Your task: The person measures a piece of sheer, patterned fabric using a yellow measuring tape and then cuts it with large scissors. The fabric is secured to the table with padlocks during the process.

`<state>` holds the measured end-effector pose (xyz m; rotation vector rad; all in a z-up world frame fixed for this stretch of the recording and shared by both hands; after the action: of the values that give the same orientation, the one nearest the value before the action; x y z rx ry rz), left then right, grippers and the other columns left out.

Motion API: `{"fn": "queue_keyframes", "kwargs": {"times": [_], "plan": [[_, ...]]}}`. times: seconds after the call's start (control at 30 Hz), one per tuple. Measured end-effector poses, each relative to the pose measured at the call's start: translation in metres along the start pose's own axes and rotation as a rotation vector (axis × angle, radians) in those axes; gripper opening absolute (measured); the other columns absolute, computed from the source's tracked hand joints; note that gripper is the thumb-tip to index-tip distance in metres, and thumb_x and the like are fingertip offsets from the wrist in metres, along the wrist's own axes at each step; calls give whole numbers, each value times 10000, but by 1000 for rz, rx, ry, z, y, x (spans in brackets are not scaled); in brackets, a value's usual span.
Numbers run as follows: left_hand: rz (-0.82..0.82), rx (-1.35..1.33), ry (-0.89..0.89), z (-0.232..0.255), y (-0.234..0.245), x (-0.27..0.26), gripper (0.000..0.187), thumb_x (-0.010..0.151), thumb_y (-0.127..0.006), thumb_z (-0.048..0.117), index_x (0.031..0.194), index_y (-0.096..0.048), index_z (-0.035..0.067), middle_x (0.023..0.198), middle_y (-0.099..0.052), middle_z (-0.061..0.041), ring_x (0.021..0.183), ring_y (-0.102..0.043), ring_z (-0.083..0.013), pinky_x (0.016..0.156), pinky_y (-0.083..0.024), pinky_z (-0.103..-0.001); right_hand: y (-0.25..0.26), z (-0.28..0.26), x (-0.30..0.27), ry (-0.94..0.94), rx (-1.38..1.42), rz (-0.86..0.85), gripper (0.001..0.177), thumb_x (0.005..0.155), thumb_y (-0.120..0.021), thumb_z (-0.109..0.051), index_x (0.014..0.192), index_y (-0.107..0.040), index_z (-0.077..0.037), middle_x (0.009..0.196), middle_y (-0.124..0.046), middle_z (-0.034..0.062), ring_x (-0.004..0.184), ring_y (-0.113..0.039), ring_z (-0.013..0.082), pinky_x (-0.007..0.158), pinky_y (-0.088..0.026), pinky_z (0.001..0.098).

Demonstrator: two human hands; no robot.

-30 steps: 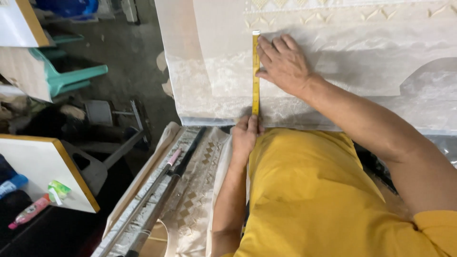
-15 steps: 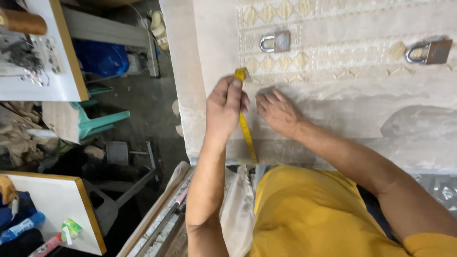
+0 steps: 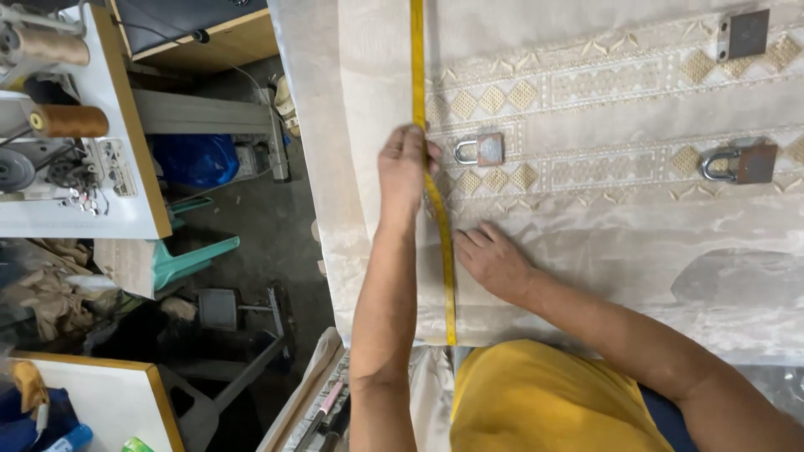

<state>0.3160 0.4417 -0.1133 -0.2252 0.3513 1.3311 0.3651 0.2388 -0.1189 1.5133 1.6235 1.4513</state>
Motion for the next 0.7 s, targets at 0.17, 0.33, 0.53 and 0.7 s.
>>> {"fn": "queue_keyframes", "kwargs": {"times": [0.17, 0.33, 0.53, 0.7], "plan": [[34, 32, 194, -50, -12, 22, 258, 1027, -521, 219, 1028, -684, 19, 677, -703, -149, 456, -656, -190, 394, -545, -270, -4, 4, 0, 18, 22, 12, 74, 951, -605, -85, 936, -643, -24, 1132, -647, 175, 968, -598, 306, 992, -459, 511], [21, 70, 248, -46, -20, 31, 269, 1019, -516, 225, 1023, -684, 14, 736, -735, -172, 506, -692, -192, 440, -590, -285, -1, 7, 2, 54, 31, -11, 113, 964, -595, -73, 991, -654, 19, 1158, -640, 211, 1007, -604, 341, 1020, -457, 534], [36, 79, 267, -42, -22, 37, 284, 1030, -506, 206, 1038, -682, -17, 753, -738, -201, 540, -714, -214, 476, -612, -307, 5, 7, 4, 33, 27, -62, 129, 969, -586, -87, 1005, -664, 8, 1163, -644, 200, 1033, -610, 330, 1038, -464, 513], [35, 107, 293, -24, -29, 45, 305, 1011, -494, 224, 1065, -672, -17, 773, -743, -173, 566, -721, -198, 510, -632, -301, 0, 6, 1, 9, -8, -66, 195, 962, -577, -84, 1102, -670, 15, 1206, -643, 194, 1068, -608, 323, 1063, -459, 524]]}}
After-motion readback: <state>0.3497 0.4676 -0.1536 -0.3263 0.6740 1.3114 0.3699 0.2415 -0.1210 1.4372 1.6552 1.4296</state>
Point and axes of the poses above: each hand's wrist, its own x-axis towards the middle knuckle, its own y-axis out of the back of the hand, z = x × y, the point moved 3 cm from there along x, towards the middle knuckle
